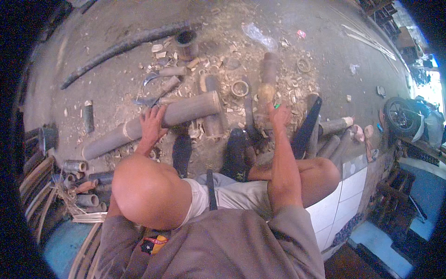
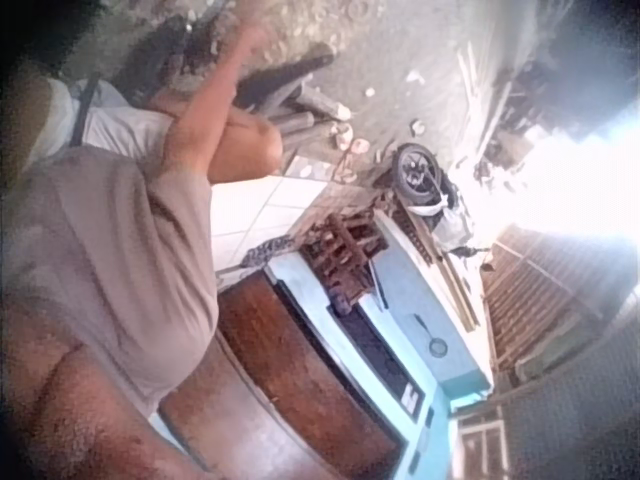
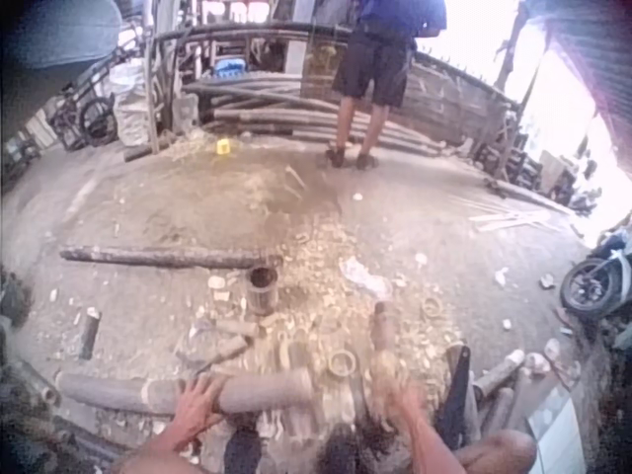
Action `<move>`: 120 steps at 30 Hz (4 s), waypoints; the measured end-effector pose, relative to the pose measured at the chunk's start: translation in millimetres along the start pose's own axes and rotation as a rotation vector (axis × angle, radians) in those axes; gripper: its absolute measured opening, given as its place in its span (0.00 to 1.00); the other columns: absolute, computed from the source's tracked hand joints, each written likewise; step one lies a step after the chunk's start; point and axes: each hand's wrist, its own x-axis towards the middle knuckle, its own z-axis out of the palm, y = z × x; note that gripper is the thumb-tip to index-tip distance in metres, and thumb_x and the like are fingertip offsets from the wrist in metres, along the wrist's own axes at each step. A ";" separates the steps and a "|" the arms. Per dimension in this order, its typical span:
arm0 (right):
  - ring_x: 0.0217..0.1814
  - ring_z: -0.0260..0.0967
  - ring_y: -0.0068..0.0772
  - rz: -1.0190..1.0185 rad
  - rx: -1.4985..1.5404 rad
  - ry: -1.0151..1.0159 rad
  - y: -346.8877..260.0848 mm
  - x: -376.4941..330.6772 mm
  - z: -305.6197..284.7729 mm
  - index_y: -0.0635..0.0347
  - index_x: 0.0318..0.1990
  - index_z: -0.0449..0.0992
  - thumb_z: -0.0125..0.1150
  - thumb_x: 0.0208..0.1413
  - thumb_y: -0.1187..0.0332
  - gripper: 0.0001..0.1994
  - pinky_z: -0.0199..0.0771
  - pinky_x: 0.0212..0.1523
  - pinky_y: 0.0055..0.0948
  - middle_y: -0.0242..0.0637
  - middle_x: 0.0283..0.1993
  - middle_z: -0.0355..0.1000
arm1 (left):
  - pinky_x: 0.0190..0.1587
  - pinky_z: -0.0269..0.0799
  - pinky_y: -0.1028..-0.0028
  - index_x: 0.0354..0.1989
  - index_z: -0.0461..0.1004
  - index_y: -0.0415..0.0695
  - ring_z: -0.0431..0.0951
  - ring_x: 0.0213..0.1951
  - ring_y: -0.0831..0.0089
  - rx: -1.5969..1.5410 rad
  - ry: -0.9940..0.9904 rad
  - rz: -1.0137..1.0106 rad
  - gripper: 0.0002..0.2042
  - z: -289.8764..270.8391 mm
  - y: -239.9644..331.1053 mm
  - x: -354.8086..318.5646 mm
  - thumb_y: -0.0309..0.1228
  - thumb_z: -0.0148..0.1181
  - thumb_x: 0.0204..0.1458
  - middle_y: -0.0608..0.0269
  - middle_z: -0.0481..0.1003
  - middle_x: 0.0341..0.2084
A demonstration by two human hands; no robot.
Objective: The person sits on the floor and works with bamboo pieces, using a knife to carve and shape them. They measure bamboo with a tape measure, fit pieces together, and use a wooden mallet to tap joints. The person handles multiple bamboo segments and tools while assembling a structure.
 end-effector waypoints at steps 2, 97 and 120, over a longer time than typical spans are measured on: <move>0.63 0.70 0.67 -0.017 0.029 0.042 18.8 3.9 9.8 0.58 0.63 0.72 0.68 0.53 0.39 0.39 0.71 0.61 0.58 0.63 0.60 0.72 | 0.68 0.54 0.30 0.75 0.58 0.63 0.63 0.68 0.54 -0.006 0.018 -0.006 0.56 6.5 -3.7 -2.2 0.36 0.84 0.32 0.59 0.66 0.66; 0.53 0.75 0.48 -0.465 0.837 -0.327 -106.9 -119.3 -132.0 0.62 0.61 0.69 0.56 0.68 0.64 0.18 0.77 0.55 0.43 0.51 0.54 0.74 | 0.53 0.76 0.63 0.59 0.69 0.36 0.80 0.46 0.63 -1.368 1.093 -0.787 0.33 -13.6 -43.2 -170.7 0.41 0.76 0.50 0.52 0.79 0.45; 0.29 0.75 0.29 0.240 1.519 -0.608 -59.6 -192.9 -109.6 0.58 0.62 0.74 0.54 0.70 0.68 0.16 0.79 0.31 0.32 0.34 0.31 0.74 | 0.50 0.79 0.66 0.55 0.71 0.40 0.82 0.43 0.69 -1.563 0.766 0.212 0.31 -180.1 93.8 121.2 0.34 0.82 0.45 0.60 0.81 0.45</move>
